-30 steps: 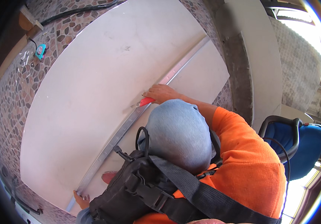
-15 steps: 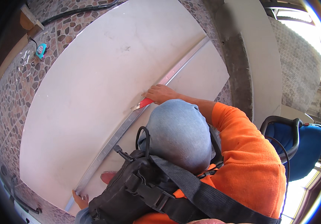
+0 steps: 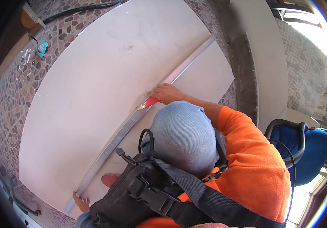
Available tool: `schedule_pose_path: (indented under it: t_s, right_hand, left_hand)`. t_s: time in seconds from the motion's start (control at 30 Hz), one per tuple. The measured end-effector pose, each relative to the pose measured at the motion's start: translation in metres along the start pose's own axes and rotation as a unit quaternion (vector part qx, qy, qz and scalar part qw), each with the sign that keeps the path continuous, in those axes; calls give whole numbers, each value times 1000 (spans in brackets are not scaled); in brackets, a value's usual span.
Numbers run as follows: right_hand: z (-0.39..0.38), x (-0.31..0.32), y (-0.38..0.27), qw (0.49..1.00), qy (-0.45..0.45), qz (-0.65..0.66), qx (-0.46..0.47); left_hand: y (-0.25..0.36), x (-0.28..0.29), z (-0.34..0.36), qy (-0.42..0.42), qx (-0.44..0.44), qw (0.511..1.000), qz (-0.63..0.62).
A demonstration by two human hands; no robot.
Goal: The person measures a large white board with a tape measure, marks it with a pencil, and then uses a utility knife and a straight edge to score and cut the board.
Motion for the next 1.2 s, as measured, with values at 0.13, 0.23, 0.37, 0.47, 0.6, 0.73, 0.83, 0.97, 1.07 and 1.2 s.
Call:
schedule_pose_path:
  t_s: [0.13, 0.23, 0.37, 0.47, 0.6, 0.73, 0.83, 0.97, 1.07, 1.2]
  right_hand:
    - [-1, 4, 4, 1000, 7, -9, -7]
    - [-2, 9, 5, 1000, 15, 5, -11]
    - [-2, 9, 5, 999, 39, 16, -1]
    - [-1, 9, 3, 998, 53, 29, 6]
    - [-2, 9, -1, 998, 62, 22, 9]
    - [-3, 9, -1, 998, 51, 28, -1]
    - [-10, 9, 9, 999, 42, 31, -12]
    - [-13, 21, 20, 998, 56, 32, 4]
    - [24, 18, -3, 997, 61, 30, 27]
    - [36, -29, 0, 997, 53, 49, -1]
  left_hand:
    - [-3, 3, 7, 4, 10, 1000, 9]
    - [-8, 4, 14, -1, 22, 1000, 5]
    - [-13, 5, 21, -10, 26, 1000, 5]
    - [-13, 8, 25, -15, 17, 1000, 6]
    - [-11, 6, 20, -9, 4, 1000, 16]
    - [-13, 10, 16, 32, 7, 999, 23]
    - [-14, -1, 16, 30, 26, 999, 18]
    - [-15, -23, 7, 33, 12, 999, 21]
    - [-47, 29, 43, 98, 23, 995, 27]
    - [-89, 100, 35, 9, -140, 990, -21]
Point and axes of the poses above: each hand's wrist, its own z-axis towards the middle knuckle, its own x-axis out of the back of the hand, y = z × x, the point moved 9 cm from there along z, towards the middle knuckle, and after that the axes turned 5 degrees about z, right-handed, at the moved point
